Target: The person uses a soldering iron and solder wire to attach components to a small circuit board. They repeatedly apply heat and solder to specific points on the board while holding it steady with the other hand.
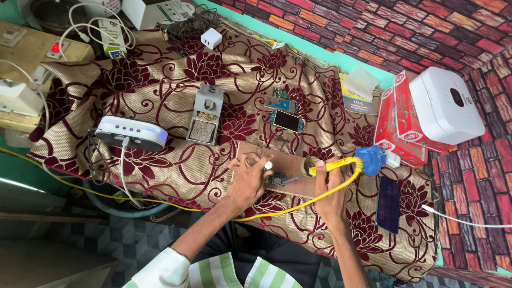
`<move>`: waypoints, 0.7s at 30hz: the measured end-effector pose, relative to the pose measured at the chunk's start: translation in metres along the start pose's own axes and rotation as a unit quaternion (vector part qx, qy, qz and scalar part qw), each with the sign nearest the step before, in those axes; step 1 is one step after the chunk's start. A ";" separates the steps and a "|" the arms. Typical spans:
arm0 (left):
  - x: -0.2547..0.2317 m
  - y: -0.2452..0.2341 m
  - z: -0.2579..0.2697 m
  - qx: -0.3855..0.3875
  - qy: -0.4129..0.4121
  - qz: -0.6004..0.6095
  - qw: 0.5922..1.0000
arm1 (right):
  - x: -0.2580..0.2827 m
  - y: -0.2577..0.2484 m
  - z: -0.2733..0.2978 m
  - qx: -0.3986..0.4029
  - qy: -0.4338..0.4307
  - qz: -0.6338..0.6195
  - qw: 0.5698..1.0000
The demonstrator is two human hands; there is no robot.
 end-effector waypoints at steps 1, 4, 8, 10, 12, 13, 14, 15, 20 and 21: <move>-0.002 -0.003 0.000 -0.023 0.016 -0.012 1.000 | -0.002 0.003 0.001 0.006 0.023 -0.003 1.000; -0.006 -0.006 0.004 -0.045 0.041 -0.038 0.997 | 0.001 0.004 0.011 0.009 0.047 -0.001 0.999; -0.007 -0.007 0.003 -0.038 0.035 -0.050 0.997 | 0.014 -0.001 0.017 -0.017 0.027 -0.002 0.999; -0.009 -0.009 0.001 -0.051 0.039 -0.048 0.997 | 0.020 -0.003 0.016 -0.033 0.032 0.003 0.999; -0.010 -0.008 0.000 -0.044 0.039 -0.038 0.998 | 0.027 -0.008 0.017 -0.060 0.015 0.028 0.998; -0.012 -0.007 0.002 -0.043 0.034 -0.036 0.998 | 0.029 -0.011 0.018 -0.067 0.010 0.042 0.997; -0.012 -0.009 0.001 -0.044 0.030 -0.037 0.998 | 0.032 -0.012 0.017 -0.076 0.003 0.054 0.996; -0.012 -0.011 0.001 -0.045 0.027 -0.038 0.998 | 0.034 -0.013 0.016 -0.085 -0.004 0.066 0.994; -0.013 -0.012 0.003 -0.026 0.017 -0.035 0.999 | 0.024 -0.009 0.026 -0.123 0.040 0.079 0.988; -0.013 -0.012 0.003 -0.019 0.012 -0.033 0.999 | 0.021 -0.007 0.030 -0.134 0.046 0.079 0.987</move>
Point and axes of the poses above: each hand's wrist, its own z-axis away from the middle knuckle, its own y-axis out of the palm, x = y × z, the point moved 5 cm from there along -z, towards the middle knuckle, and after that the axes turned 7 degrees about -y, right-handed, at the moved point
